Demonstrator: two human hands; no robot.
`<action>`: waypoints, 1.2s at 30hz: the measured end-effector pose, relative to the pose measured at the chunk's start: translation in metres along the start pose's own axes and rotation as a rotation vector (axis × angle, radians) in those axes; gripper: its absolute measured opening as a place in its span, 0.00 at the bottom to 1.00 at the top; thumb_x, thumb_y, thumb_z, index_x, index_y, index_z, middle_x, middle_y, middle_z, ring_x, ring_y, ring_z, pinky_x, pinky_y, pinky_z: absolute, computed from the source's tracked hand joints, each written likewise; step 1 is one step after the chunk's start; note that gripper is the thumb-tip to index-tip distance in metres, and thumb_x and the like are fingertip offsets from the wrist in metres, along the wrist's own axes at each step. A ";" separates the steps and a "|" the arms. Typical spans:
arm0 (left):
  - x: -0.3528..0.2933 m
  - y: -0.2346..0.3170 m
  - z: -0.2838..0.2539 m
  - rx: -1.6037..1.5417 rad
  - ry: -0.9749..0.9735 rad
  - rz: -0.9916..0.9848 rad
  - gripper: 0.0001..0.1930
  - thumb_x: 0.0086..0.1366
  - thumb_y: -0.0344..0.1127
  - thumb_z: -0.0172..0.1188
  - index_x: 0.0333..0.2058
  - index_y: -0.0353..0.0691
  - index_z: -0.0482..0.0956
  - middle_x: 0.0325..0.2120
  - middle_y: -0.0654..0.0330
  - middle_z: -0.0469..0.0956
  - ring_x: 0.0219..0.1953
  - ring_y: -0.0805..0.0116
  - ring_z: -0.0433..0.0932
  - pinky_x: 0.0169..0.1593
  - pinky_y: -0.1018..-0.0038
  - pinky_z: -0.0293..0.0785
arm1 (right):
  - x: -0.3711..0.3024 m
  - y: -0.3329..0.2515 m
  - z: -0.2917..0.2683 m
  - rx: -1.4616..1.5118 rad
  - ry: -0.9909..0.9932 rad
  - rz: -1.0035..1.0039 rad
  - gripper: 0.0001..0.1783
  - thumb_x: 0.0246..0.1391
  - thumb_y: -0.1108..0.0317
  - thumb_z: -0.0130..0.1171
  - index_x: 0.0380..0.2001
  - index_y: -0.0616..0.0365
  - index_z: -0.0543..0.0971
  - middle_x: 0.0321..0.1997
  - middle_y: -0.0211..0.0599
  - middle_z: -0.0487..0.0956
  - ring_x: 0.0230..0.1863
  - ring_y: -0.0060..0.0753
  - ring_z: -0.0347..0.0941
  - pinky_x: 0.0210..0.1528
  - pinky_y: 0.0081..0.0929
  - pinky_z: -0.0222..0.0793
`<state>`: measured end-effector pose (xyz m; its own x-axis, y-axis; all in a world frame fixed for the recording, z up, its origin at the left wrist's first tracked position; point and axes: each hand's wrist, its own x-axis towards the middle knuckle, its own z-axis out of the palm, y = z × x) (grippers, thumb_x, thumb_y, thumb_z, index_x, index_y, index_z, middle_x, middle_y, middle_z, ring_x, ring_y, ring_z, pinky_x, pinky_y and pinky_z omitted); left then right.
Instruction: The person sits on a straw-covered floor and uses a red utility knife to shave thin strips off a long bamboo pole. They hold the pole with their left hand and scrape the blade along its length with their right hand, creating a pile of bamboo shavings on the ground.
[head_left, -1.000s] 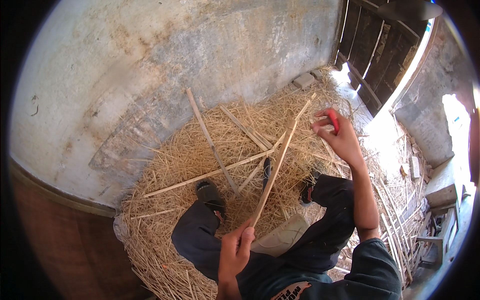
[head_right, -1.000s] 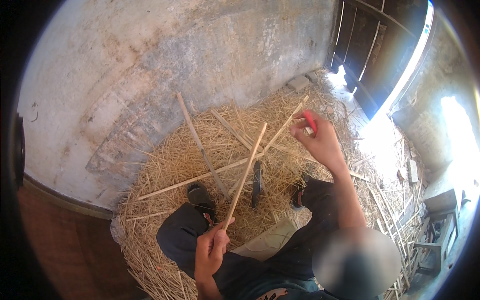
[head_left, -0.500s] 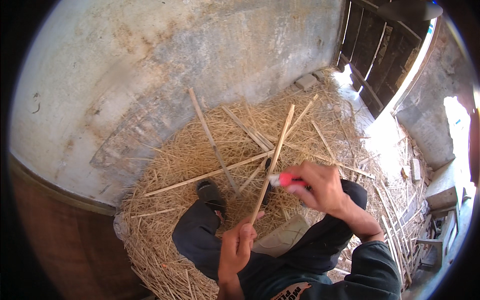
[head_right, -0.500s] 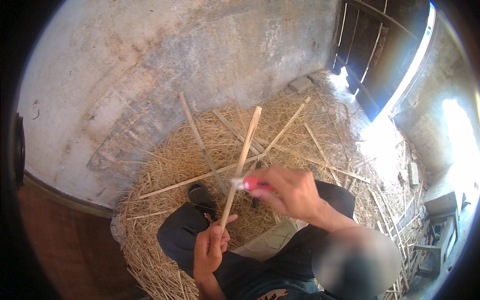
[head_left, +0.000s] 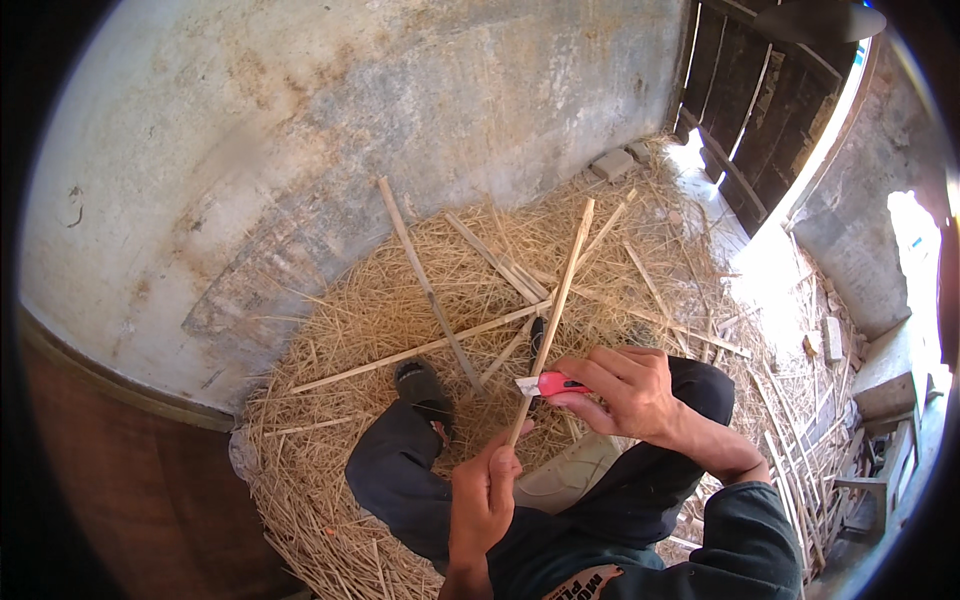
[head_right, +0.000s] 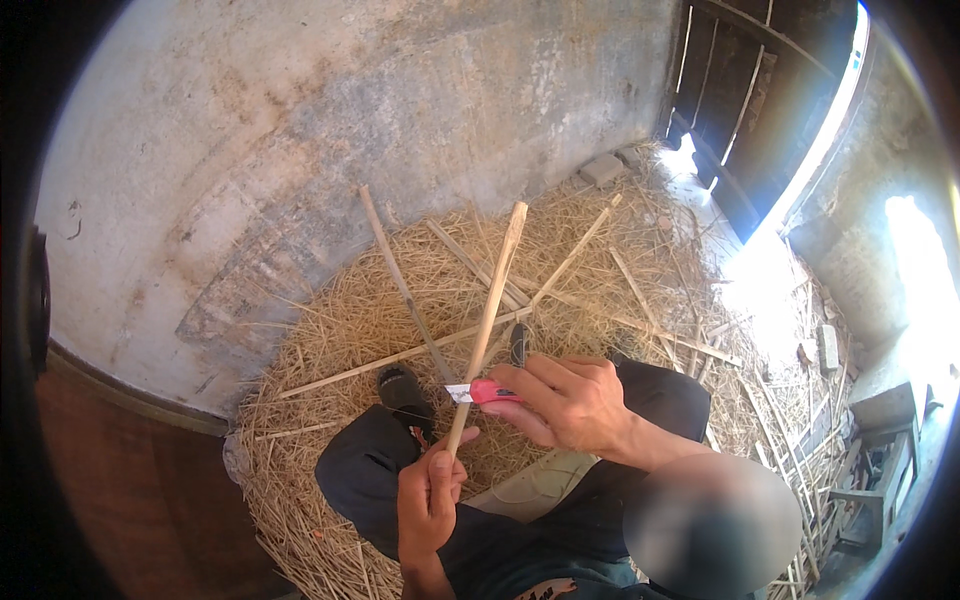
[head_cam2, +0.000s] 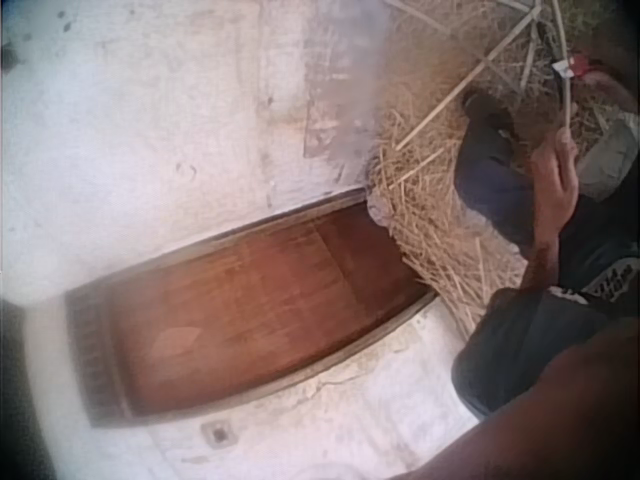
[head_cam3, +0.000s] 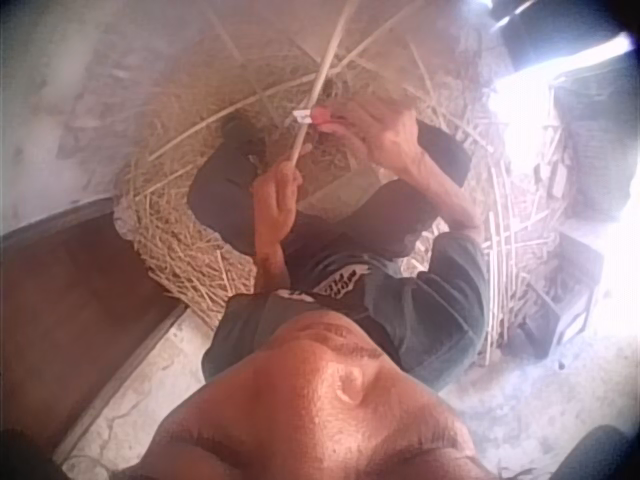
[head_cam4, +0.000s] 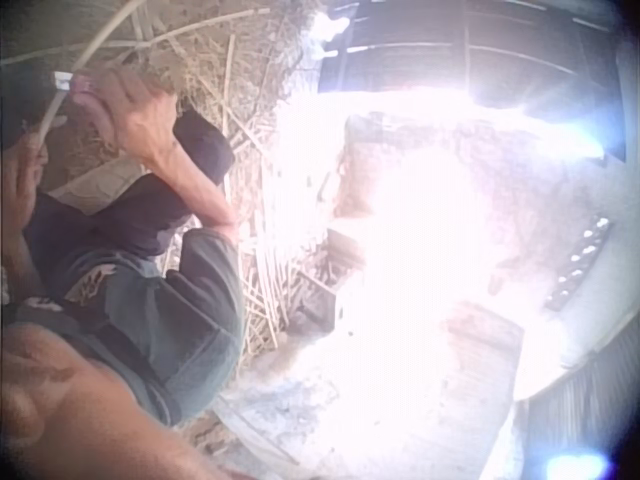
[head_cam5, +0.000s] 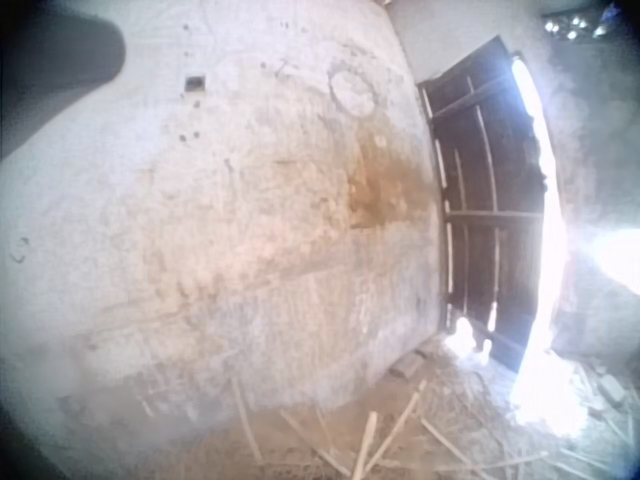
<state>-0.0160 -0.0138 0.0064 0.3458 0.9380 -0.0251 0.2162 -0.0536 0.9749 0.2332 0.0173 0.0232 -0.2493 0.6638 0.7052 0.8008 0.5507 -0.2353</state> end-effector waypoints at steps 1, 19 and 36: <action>0.000 -0.001 0.001 0.000 0.012 0.016 0.25 0.87 0.44 0.44 0.61 0.30 0.83 0.20 0.72 0.66 0.21 0.84 0.58 0.25 0.78 0.53 | 0.000 0.000 -0.001 -0.008 -0.002 0.003 0.21 0.55 0.52 0.76 0.46 0.52 0.88 0.24 0.25 0.74 0.19 0.27 0.76 0.19 0.28 0.69; -0.026 -0.014 -0.006 0.119 -0.034 -0.118 0.18 0.82 0.33 0.49 0.60 0.36 0.85 0.19 0.62 0.68 0.22 0.76 0.67 0.28 0.73 0.64 | 0.015 0.051 -0.019 -0.089 0.091 0.277 0.15 0.62 0.56 0.74 0.44 0.54 0.89 0.32 0.35 0.87 0.23 0.38 0.81 0.26 0.35 0.75; -0.012 -0.024 -0.013 -0.146 -0.145 -0.152 0.27 0.88 0.44 0.42 0.58 0.24 0.82 0.20 0.73 0.63 0.20 0.85 0.57 0.24 0.80 0.53 | 0.005 0.037 -0.004 0.606 -0.005 0.582 0.17 0.72 0.54 0.64 0.47 0.58 0.87 0.27 0.31 0.78 0.23 0.21 0.73 0.26 0.26 0.67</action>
<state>-0.0374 -0.0197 -0.0136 0.4490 0.8721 -0.1947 0.1452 0.1438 0.9789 0.2637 0.0385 0.0206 0.1096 0.9275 0.3575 0.3715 0.2954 -0.8802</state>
